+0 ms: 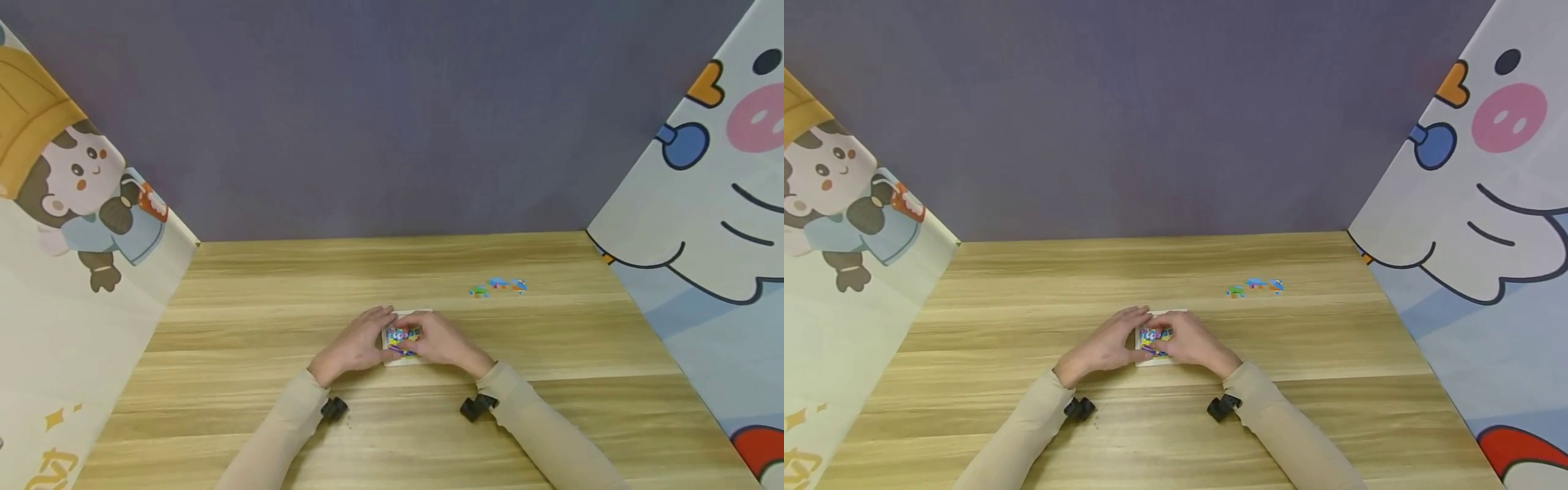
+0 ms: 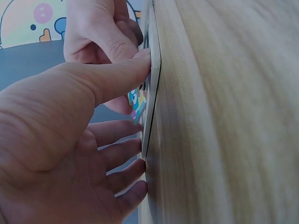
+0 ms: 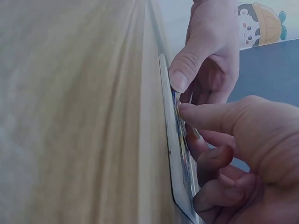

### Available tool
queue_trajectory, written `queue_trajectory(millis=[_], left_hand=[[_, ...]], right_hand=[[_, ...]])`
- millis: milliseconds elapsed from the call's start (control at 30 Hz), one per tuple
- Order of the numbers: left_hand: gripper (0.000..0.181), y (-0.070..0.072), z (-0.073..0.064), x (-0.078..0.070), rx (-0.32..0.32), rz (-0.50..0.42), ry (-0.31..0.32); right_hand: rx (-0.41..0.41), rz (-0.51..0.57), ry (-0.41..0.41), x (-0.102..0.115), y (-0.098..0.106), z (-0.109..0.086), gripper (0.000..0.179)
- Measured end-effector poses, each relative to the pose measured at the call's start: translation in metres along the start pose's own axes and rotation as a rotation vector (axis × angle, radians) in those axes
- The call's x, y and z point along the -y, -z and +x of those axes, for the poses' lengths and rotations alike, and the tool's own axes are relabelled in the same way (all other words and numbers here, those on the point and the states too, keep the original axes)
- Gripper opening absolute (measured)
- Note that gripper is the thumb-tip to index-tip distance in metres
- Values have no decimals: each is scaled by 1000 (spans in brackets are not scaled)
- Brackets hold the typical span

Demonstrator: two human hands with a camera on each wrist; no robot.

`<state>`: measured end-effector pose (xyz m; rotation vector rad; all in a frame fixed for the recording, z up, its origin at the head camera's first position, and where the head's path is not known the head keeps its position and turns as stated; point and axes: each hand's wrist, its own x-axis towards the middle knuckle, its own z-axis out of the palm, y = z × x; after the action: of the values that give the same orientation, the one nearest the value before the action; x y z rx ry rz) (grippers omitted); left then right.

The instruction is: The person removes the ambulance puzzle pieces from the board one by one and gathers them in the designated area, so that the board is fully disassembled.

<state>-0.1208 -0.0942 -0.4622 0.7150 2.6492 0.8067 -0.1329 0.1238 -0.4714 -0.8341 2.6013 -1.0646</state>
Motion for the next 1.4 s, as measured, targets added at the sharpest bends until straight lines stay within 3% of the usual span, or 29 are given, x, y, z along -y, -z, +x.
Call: queue_trajectory(millis=[500, 1400], left_hand=[[82, 0, 0, 1, -2, 3, 6], [82, 0, 0, 0, 9, -4, 17]], right_hand=[[-4, 36, -84, -4, 7, -3, 37], [-70, 15, -123, -33, 29, -15, 37]])
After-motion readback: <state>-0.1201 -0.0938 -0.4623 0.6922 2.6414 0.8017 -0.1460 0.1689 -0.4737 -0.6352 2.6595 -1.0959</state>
